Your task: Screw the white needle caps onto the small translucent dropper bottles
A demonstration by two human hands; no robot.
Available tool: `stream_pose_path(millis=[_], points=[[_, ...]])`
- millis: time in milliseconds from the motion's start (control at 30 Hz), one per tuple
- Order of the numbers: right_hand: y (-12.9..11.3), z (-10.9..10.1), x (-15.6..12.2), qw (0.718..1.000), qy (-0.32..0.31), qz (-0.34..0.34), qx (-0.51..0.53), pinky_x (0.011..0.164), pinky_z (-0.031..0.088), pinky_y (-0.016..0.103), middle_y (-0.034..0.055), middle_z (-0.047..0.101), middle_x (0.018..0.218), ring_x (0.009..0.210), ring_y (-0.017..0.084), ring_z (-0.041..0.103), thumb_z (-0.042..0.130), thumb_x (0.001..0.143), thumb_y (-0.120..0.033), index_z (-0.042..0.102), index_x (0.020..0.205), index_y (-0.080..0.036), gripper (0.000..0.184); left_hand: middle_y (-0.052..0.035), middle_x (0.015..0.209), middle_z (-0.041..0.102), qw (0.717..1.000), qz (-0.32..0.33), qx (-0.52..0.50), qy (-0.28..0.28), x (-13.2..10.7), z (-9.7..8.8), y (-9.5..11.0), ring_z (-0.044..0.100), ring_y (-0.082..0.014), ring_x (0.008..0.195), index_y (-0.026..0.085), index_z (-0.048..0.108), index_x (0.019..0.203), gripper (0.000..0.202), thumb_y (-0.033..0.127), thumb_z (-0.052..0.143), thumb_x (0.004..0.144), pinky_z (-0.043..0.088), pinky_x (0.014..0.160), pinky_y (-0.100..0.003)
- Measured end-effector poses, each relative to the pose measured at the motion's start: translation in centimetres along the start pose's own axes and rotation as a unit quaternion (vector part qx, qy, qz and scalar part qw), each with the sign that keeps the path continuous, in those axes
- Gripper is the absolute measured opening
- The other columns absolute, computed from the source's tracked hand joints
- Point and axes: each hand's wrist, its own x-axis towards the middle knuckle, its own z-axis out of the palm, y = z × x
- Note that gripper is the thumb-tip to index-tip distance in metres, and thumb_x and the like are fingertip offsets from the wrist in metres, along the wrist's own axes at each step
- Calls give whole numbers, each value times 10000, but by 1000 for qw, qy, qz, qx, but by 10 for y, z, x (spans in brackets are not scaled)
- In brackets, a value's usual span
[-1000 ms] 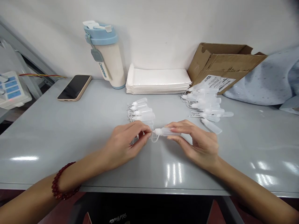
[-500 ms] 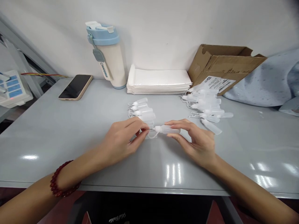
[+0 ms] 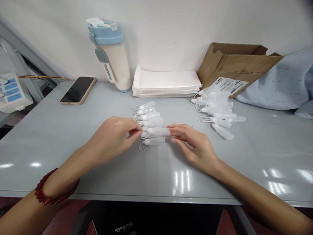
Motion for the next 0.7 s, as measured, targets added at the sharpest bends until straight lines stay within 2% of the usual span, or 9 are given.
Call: stream_pose_path(millis=[333, 500, 700], points=[[-5, -3, 3, 997, -71, 39, 3, 903, 564, 342, 82, 589, 1209, 1121, 187, 582, 477, 893, -151, 595, 1153, -223, 294, 27, 711, 684, 996, -73, 24, -54, 5, -8, -4, 585, -145, 650, 220, 699, 757, 225, 281, 490, 816, 391, 593, -263], [-5, -3, 3, 996, -83, 43, 1, 900, 557, 335, 83, 608, 1179, 1100, 184, 592, 482, 890, -144, 591, 1154, -213, 294, 26, 727, 692, 994, -82, 37, -67, 4, -8, -6, 591, -148, 655, 229, 701, 781, 225, 284, 486, 819, 394, 584, -252], [-7, -4, 3, 996, -84, 35, -6, 888, 556, 337, 87, 620, 1155, 1068, 177, 608, 482, 891, -140, 602, 1133, -201, 276, 22, 706, 694, 996, -63, 39, -44, 4, -5, -12, 597, -154, 619, 240, 695, 755, 196, 285, 511, 806, 399, 542, -245]])
